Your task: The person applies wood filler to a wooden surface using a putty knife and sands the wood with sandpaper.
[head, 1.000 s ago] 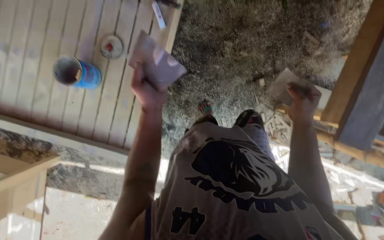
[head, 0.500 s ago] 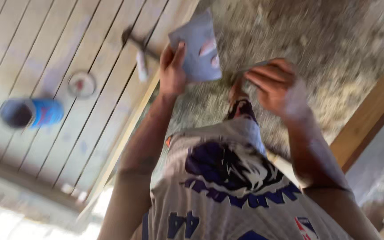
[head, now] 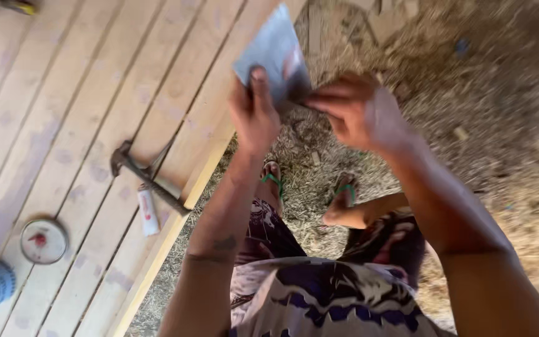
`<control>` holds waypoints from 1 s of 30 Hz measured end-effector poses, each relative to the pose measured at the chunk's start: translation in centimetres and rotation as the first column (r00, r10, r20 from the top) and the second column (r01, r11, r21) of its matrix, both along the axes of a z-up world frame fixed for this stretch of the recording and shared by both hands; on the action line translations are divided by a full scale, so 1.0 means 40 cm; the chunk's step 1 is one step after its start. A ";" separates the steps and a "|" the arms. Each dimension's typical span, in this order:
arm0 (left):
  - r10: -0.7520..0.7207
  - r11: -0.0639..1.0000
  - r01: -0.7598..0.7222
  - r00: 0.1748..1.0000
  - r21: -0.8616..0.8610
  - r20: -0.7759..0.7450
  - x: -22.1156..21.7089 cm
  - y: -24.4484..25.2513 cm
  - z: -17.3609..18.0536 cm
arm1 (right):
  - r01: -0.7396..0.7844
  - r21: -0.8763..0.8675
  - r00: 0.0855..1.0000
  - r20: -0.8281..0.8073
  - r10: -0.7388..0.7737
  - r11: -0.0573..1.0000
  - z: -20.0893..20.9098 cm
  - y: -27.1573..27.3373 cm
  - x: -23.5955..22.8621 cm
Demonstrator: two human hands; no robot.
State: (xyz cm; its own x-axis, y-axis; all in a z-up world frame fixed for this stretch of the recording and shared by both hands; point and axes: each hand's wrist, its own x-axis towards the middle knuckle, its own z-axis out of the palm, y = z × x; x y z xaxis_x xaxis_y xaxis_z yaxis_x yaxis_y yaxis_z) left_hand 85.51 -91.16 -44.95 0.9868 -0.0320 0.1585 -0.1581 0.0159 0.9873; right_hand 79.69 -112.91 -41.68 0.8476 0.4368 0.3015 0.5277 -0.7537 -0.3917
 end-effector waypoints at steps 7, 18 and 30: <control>0.261 0.819 -0.258 0.963 -0.513 -0.068 0.176 0.125 -0.498 | 0.591 0.715 0.771 -0.637 0.000 0.372 -0.946 0.089 0.189; 0.089 0.954 -0.074 0.995 -0.289 0.038 0.184 0.180 -0.455 | 0.311 0.935 0.850 -0.195 -0.489 0.168 -1.211 0.296 0.475; -0.005 0.970 -0.003 1.000 -0.242 -0.029 0.242 0.215 -0.502 | 0.471 0.879 0.869 -0.446 -0.217 0.080 -1.241 0.337 0.372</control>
State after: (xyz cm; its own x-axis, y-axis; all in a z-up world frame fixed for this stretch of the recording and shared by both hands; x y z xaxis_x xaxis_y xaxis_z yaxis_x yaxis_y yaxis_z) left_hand 95.20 -82.56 -65.03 0.9911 0.0029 0.1329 -0.1292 0.2554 0.9582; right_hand 94.58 -99.43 -91.31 0.8950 -0.4423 0.0580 0.1642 0.2058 -0.9647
